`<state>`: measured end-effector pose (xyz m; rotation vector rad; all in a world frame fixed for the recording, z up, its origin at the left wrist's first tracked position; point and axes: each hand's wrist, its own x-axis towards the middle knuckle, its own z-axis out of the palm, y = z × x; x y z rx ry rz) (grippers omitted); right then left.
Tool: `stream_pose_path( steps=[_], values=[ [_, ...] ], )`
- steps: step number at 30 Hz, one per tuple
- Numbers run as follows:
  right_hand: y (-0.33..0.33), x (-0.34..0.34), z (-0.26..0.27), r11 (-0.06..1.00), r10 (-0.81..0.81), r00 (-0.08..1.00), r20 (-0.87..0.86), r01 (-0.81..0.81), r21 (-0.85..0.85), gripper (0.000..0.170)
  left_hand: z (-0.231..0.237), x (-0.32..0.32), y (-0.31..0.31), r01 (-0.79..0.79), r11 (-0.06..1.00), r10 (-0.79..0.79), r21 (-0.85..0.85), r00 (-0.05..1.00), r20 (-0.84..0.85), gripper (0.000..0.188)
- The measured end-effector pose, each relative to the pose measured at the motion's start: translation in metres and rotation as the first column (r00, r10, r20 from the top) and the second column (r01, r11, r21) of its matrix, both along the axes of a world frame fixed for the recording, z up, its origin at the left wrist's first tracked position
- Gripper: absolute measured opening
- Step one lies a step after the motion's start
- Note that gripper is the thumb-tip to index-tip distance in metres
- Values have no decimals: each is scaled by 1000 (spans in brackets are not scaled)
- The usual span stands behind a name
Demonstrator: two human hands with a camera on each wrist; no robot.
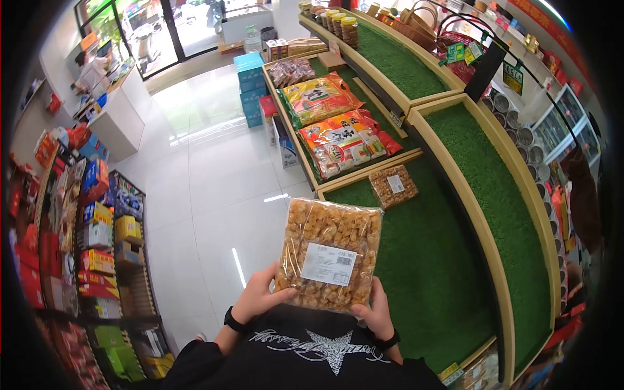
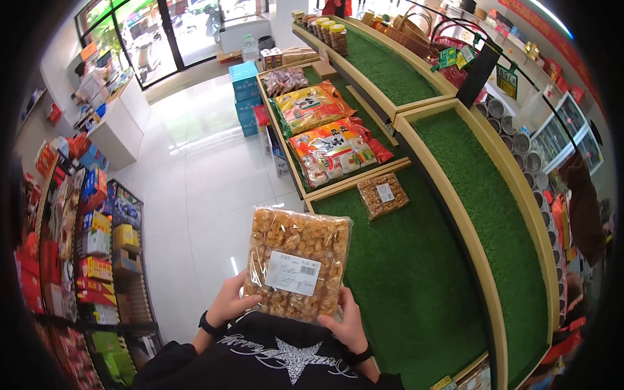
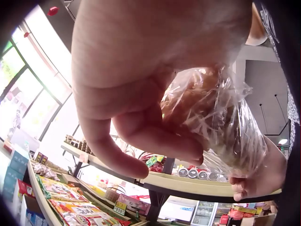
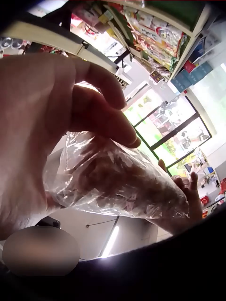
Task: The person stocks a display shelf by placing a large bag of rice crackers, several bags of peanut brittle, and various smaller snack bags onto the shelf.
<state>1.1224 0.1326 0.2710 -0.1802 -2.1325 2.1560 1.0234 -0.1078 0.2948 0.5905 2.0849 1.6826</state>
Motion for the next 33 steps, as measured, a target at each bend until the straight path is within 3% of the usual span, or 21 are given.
stream_pose_path(
  steps=[4, 8, 12, 15, 18, 20, 22, 24, 29, 33],
  values=[
    [-28, -20, -7, 982, -163, 987, 7, 163, -92, 62, 6, -42, -8, 71, 996, -71, -59, 997, 0, 55],
    [-34, -22, -10, 976, -208, 976, 72, 201, 85, 61, -6, -69, -7, 190, 976, -182, -107, 980, 86, 50],
    [-26, -19, -19, 949, -306, 945, 118, 293, 117, 58, -13, -89, 17, 296, 940, -287, -171, 955, 79, 47],
    [-13, -14, -19, 920, -381, 908, 173, 356, 162, 54, -9, -101, 46, 375, 905, -329, -200, 916, 230, 47],
    [6, -16, -11, 893, -426, 880, 210, 372, 253, 54, -15, -116, 77, 480, 839, -434, -257, 874, 217, 48],
    [16, -18, -12, 865, -486, 856, 173, 443, 237, 52, -26, -125, 98, 473, 855, -482, -211, 876, 9, 55],
    [26, -25, -10, 832, -545, 825, 151, 509, 220, 50, -23, -132, 122, 464, 863, -484, -201, 872, -65, 62],
    [36, -24, -9, 805, -588, 794, 155, 557, 201, 48, -17, -136, 139, 486, 832, -482, -269, 872, 86, 66],
    [60, -14, -22, 832, -546, 766, 340, 444, 334, 47, -25, -144, 172, 552, 787, -544, -275, 832, 112, 70],
    [66, -18, -27, 801, -598, 707, 378, 544, 249, 46, -38, -159, 198, 682, 646, -659, -345, 725, 198, 71]
  ],
)
